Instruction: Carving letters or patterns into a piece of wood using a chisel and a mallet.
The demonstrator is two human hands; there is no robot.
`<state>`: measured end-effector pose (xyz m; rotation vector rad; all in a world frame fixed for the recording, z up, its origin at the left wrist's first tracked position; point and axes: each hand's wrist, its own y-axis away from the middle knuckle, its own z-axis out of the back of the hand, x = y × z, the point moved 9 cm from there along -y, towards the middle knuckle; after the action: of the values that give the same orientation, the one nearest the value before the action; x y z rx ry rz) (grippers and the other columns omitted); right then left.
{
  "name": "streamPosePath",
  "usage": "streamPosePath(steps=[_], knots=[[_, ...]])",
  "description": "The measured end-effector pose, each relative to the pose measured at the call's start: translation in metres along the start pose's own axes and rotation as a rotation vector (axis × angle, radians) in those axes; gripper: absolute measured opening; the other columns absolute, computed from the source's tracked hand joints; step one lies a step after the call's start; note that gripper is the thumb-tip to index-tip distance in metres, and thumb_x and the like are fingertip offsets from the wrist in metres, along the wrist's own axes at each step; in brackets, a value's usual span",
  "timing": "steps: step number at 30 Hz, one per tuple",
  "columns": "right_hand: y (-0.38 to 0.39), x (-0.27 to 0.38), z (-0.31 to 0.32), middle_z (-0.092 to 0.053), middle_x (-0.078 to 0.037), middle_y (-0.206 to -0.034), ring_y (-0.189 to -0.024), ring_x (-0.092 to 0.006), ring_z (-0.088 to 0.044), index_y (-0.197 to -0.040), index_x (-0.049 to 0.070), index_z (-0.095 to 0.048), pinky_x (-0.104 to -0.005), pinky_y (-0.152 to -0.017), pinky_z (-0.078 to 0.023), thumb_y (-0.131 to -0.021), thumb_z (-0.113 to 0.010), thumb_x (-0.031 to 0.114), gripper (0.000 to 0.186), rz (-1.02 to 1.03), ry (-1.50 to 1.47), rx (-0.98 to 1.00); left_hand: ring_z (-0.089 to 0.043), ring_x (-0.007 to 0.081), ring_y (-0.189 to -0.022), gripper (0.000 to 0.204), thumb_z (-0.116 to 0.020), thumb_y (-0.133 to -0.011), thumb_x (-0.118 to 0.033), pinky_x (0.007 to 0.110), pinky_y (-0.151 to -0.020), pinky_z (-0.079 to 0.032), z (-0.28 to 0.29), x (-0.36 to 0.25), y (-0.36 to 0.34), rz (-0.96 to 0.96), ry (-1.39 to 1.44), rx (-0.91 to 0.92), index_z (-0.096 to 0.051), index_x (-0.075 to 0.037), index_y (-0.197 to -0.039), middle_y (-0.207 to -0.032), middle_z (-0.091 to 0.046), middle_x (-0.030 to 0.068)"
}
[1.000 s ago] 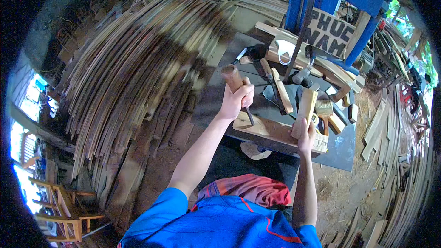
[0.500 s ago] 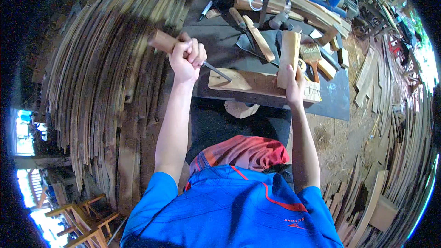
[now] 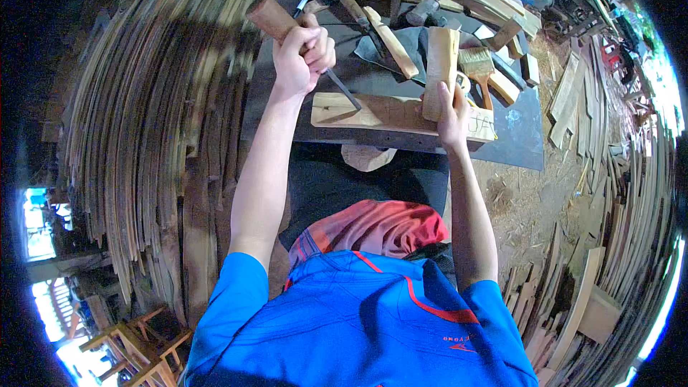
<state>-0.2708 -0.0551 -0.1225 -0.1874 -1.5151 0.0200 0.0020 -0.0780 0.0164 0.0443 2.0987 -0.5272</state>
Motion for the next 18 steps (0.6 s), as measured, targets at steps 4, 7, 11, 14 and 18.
streamPosePath(steps=[4,7,11,14,18], knots=[[0.001,-0.005,0.002,-0.064,-0.008,-0.089,-0.081,-0.0126,-0.055,-0.109,-0.003,-0.059,-0.03,-0.073,-0.047,-0.099,-0.057,0.034,0.038,-0.079,-0.059,-0.03,-0.022,0.01,-0.039,0.028,-0.048,-0.089,-0.015,0.029,-0.04,-0.021,0.014,-0.005,-0.001,-0.052,0.029,-0.187,-0.033,-0.013,-0.065,-0.048,-0.026,-0.003],[0.0,-0.006,0.003,-0.065,-0.01,-0.09,-0.082,-0.0137,-0.056,-0.11,-0.003,-0.06,-0.0309,-0.074,-0.047,-0.098,-0.057,0.034,0.039,-0.051,-0.042,-0.03,-0.022,0.0098,-0.039,0.029,-0.049,-0.088,-0.015,0.029,-0.041,-0.021,0.021,-0.006,0.0,-0.049,0.034,-0.252,-0.033,-0.013,-0.064,-0.048,-0.027,-0.0032],[0.001,-0.005,0.001,-0.066,-0.011,-0.092,-0.085,-0.0149,-0.058,-0.111,-0.004,-0.06,-0.0317,-0.078,-0.048,-0.098,-0.057,0.034,0.04,-0.063,-0.011,-0.039,-0.022,0.0099,-0.039,0.029,-0.05,-0.088,-0.017,0.029,-0.041,-0.022,0.028,-0.009,0.003,-0.065,0.015,-0.308,-0.034,-0.013,-0.064,-0.048,-0.027,-0.0037],[0.002,-0.005,0.0,-0.066,-0.011,-0.092,-0.085,-0.015,-0.058,-0.111,-0.004,-0.06,-0.0316,-0.078,-0.048,-0.098,-0.057,0.035,0.041,-0.057,-0.044,-0.037,-0.021,0.0099,-0.039,0.028,-0.05,-0.088,-0.017,0.029,-0.041,-0.022,0.028,-0.01,0.004,-0.06,0.017,-0.304,-0.034,-0.014,-0.064,-0.048,-0.027,-0.004],[0.0,-0.007,0.002,-0.066,-0.011,-0.091,-0.084,-0.015,-0.059,-0.11,-0.004,-0.06,-0.0313,-0.077,-0.048,-0.098,-0.058,0.036,0.042,-0.033,-0.056,-0.034,-0.021,0.0099,-0.039,0.028,-0.05,-0.088,-0.017,0.029,-0.041,-0.021,0.026,-0.006,-0.002,-0.032,0.023,-0.267,-0.035,-0.014,-0.065,-0.048,-0.027,-0.0039]])
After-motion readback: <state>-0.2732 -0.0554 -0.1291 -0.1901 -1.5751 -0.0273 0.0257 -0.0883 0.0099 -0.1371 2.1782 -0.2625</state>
